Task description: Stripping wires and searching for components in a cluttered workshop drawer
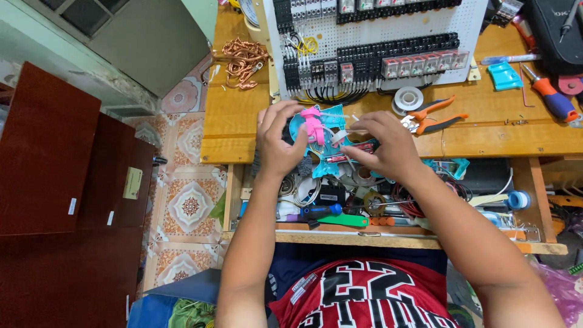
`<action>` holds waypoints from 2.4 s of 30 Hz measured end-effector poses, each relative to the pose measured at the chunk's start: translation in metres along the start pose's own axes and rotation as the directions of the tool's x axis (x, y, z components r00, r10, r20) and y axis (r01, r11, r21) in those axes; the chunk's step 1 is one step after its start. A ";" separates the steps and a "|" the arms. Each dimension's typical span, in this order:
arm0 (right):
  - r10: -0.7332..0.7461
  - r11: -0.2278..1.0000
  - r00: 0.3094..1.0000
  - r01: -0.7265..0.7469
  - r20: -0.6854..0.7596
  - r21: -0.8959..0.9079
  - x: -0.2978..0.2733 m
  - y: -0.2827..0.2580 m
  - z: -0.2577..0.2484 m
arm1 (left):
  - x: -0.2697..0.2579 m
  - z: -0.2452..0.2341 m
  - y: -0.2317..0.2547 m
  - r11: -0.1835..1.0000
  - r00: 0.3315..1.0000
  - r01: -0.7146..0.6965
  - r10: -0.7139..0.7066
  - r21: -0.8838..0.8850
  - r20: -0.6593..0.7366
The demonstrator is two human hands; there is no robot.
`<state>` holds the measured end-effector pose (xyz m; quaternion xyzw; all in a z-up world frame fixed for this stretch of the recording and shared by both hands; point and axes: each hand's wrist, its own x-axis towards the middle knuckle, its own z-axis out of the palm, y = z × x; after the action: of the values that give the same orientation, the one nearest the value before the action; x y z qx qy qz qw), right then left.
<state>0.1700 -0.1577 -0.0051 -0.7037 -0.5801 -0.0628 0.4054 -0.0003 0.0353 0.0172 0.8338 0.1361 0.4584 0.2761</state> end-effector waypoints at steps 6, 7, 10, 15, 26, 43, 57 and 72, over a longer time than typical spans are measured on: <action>-0.057 0.993 0.988 0.042 -0.142 -0.109 0.010 -0.023 0.012 | 0.025 0.008 0.016 0.998 0.962 -0.047 0.033 0.047 0.272; -0.058 0.993 0.988 0.043 -0.142 -0.109 0.008 -0.017 0.017 | 0.027 0.012 0.014 0.998 0.962 -0.047 0.033 0.048 0.272; -0.109 0.977 0.979 0.074 -0.170 -0.199 0.003 -0.009 0.027 | 0.029 0.022 0.008 0.992 0.931 -0.095 0.059 0.085 0.361; -0.076 0.991 0.984 0.056 -0.164 -0.124 0.009 -0.018 0.024 | 0.025 0.035 -0.005 0.987 0.892 -0.097 0.029 0.127 0.451; -0.029 0.996 0.986 0.016 -0.164 -0.086 0.006 -0.011 0.030 | 0.026 0.045 -0.015 0.970 0.862 -0.079 -0.050 0.232 0.504; 0.032 0.999 0.972 -0.031 -0.235 0.007 0.018 -0.007 0.030 | 0.029 0.030 -0.020 0.996 0.871 -0.055 0.011 0.076 0.490; 0.102 0.991 0.968 -0.079 -0.231 0.109 0.022 -0.005 0.030 | 0.024 0.032 -0.024 0.982 0.877 -0.175 0.123 0.070 0.464; 0.173 0.968 0.976 -0.143 -0.134 0.206 0.026 -0.020 0.021 | 0.024 0.033 -0.024 0.985 0.889 -0.172 0.155 0.000 0.430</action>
<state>0.1533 -0.1246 0.0055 -0.6978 -0.4932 -0.0260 0.5188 0.0414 0.0555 0.0052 0.9275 0.0102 0.2830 0.2439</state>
